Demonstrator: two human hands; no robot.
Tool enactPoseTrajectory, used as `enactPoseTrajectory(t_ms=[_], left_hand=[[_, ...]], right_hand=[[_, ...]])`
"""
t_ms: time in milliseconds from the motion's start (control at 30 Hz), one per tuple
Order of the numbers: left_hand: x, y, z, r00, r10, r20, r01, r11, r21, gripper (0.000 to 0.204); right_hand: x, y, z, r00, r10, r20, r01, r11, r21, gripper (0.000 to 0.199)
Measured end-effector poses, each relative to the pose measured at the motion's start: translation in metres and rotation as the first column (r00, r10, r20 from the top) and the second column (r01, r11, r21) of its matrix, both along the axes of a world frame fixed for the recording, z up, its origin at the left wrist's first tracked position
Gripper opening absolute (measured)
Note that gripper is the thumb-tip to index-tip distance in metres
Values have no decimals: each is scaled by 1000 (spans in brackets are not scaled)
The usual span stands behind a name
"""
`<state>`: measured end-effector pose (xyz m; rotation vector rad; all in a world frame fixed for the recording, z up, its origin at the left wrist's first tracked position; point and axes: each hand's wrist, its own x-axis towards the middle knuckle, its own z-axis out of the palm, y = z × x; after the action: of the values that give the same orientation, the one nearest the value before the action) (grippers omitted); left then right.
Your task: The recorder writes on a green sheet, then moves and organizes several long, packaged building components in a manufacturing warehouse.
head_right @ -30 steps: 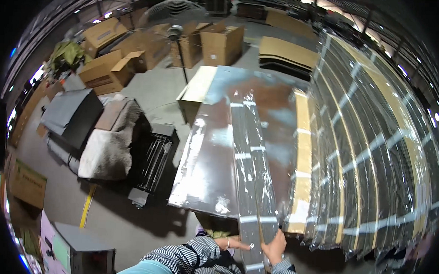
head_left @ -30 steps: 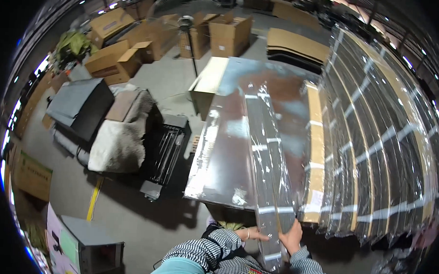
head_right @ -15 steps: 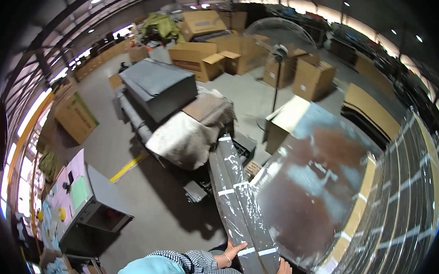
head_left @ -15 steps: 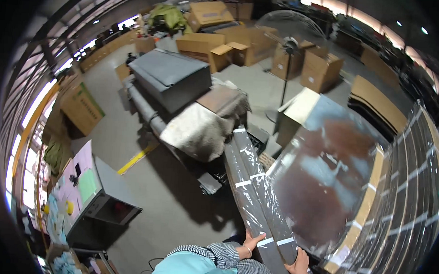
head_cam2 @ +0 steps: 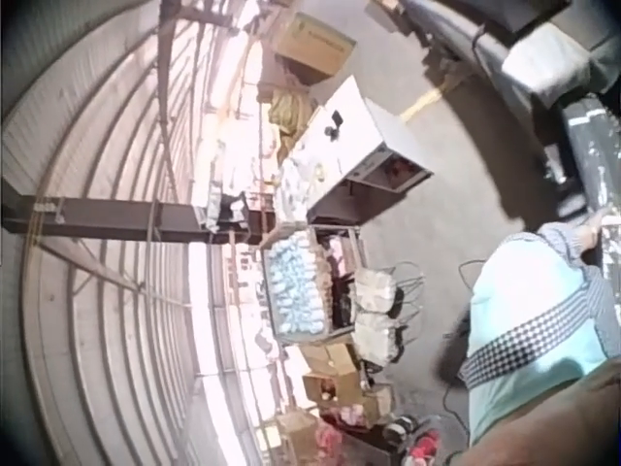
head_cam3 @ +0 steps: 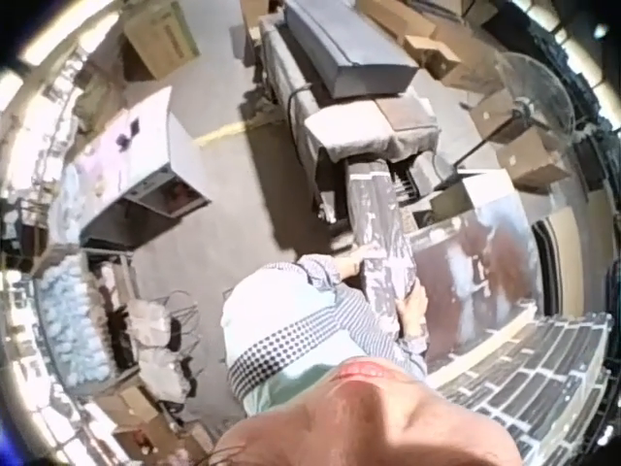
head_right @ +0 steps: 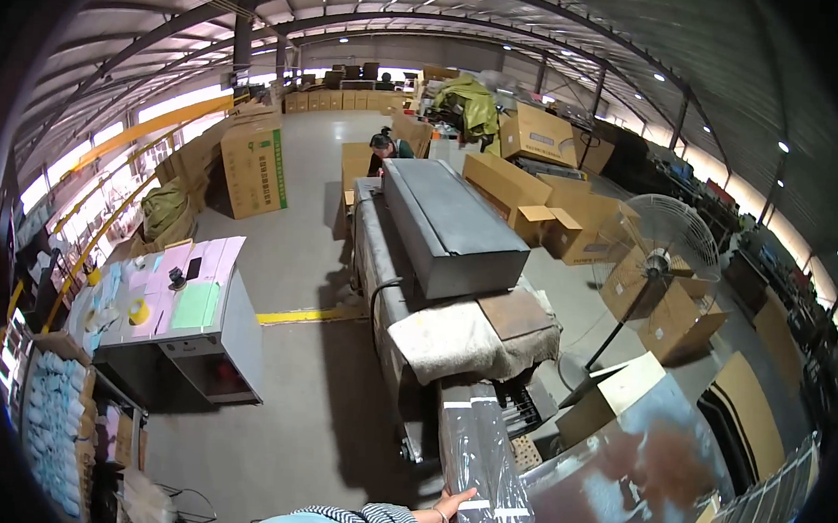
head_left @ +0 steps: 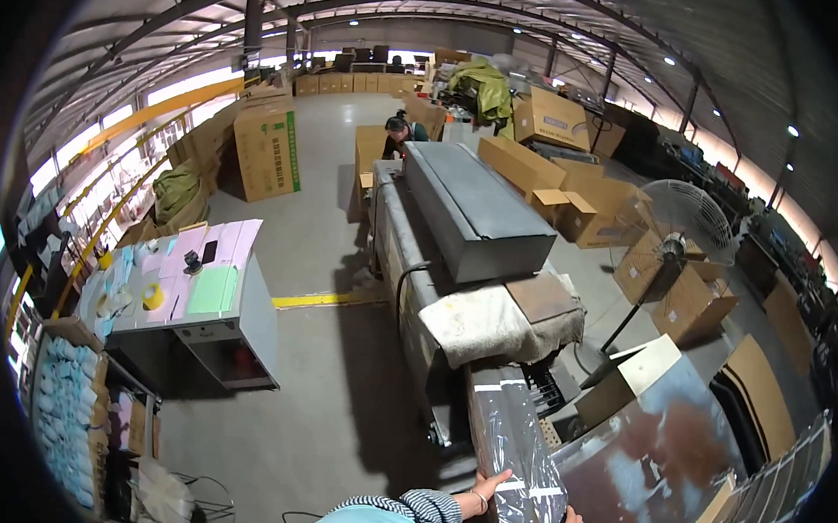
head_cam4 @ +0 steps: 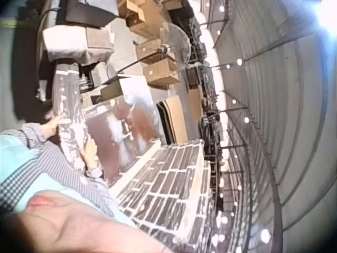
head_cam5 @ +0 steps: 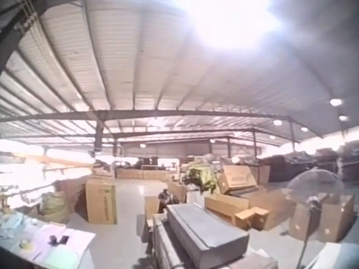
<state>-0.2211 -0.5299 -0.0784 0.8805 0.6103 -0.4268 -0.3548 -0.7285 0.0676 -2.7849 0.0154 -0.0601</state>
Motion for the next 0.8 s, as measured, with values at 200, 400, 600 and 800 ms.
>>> enactPoseTrajectory(t_ms=[200, 400, 600, 800], left_hand=[[33, 12, -60, 1000, -9, 14, 10, 997, -77, 102], [109, 9, -76, 993, -20, -115, 19, 1000, -12, 100], [191, -11, -19, 983, -148, 106, 171, 950, -260, 56], [97, -82, 34, 674, -725, 143, 733, 680, -5, 50]], right_hand=[[38, 17, -2, 1000, 6, -27, -7, 1000, -6, 86], [104, -7, -64, 999, 21, 30, -19, 998, -65, 79], [164, -15, 70, 766, -93, 636, 57, 995, 77, 53], [-3, -52, 168, 495, -255, 831, 474, 880, -12, 52]])
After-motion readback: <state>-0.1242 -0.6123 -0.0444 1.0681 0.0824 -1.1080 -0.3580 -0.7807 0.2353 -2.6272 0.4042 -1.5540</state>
